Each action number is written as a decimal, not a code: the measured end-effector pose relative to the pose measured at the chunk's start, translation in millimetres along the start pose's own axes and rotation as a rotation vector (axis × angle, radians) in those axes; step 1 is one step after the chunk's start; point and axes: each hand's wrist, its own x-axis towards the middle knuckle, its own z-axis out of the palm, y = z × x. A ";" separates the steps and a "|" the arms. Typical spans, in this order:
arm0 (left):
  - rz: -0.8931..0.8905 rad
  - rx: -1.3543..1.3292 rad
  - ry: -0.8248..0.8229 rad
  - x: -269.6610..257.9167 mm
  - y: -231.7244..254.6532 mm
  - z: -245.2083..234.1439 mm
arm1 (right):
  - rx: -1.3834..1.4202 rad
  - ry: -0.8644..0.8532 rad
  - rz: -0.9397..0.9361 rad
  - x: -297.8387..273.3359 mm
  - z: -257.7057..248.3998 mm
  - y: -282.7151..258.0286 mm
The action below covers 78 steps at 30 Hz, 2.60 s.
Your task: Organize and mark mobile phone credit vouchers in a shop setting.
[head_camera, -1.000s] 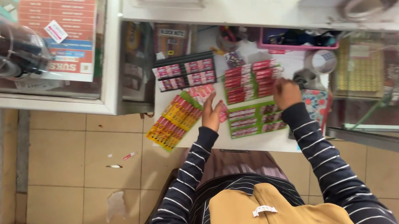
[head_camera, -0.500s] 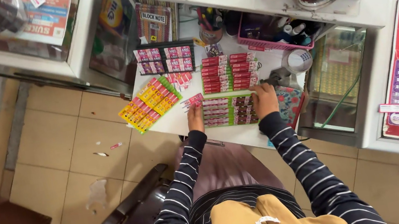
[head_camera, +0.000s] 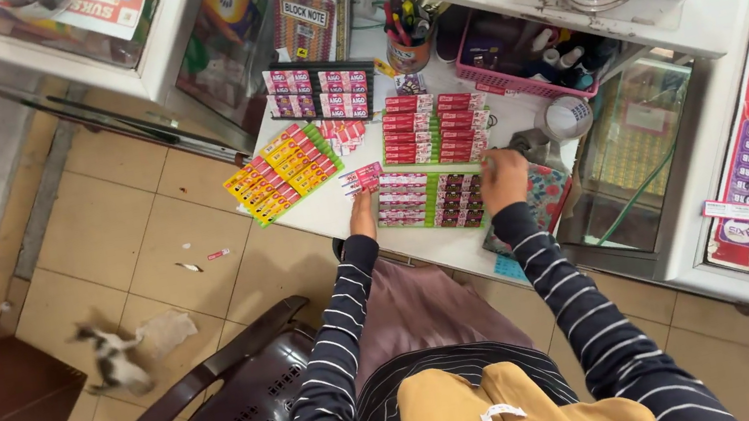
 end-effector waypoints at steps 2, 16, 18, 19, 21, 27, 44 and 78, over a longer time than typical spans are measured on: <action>0.024 -0.046 -0.018 -2.4 -2.7 1.5 | 0.103 0.033 0.212 -37.5 51.3 67.5; -0.143 -0.304 -0.301 -2.0 27.9 6.0 | 0.962 -0.068 0.910 -98.9 87.7 123.1; -0.108 -0.312 -0.365 2.0 36.8 2.2 | 0.959 -0.127 1.112 -83.6 39.8 79.6; -0.101 -0.299 -0.395 3.4 47.2 0.8 | 0.964 -0.092 1.117 -84.6 31.9 78.6; -0.110 -0.204 -0.441 3.9 64.7 -6.4 | 0.904 -0.122 1.118 -92.7 17.7 72.2; -0.316 -0.181 -0.615 8.5 132.3 -7.4 | 0.944 0.010 1.213 -119.1 0.2 52.8; -0.105 -0.178 -1.512 39.4 187.0 45.0 | 1.278 0.199 1.081 -187.4 -115.5 -108.0; -0.705 -0.494 -1.176 -465.5 91.4 238.4 | 1.695 0.862 0.754 -453.3 -337.6 151.4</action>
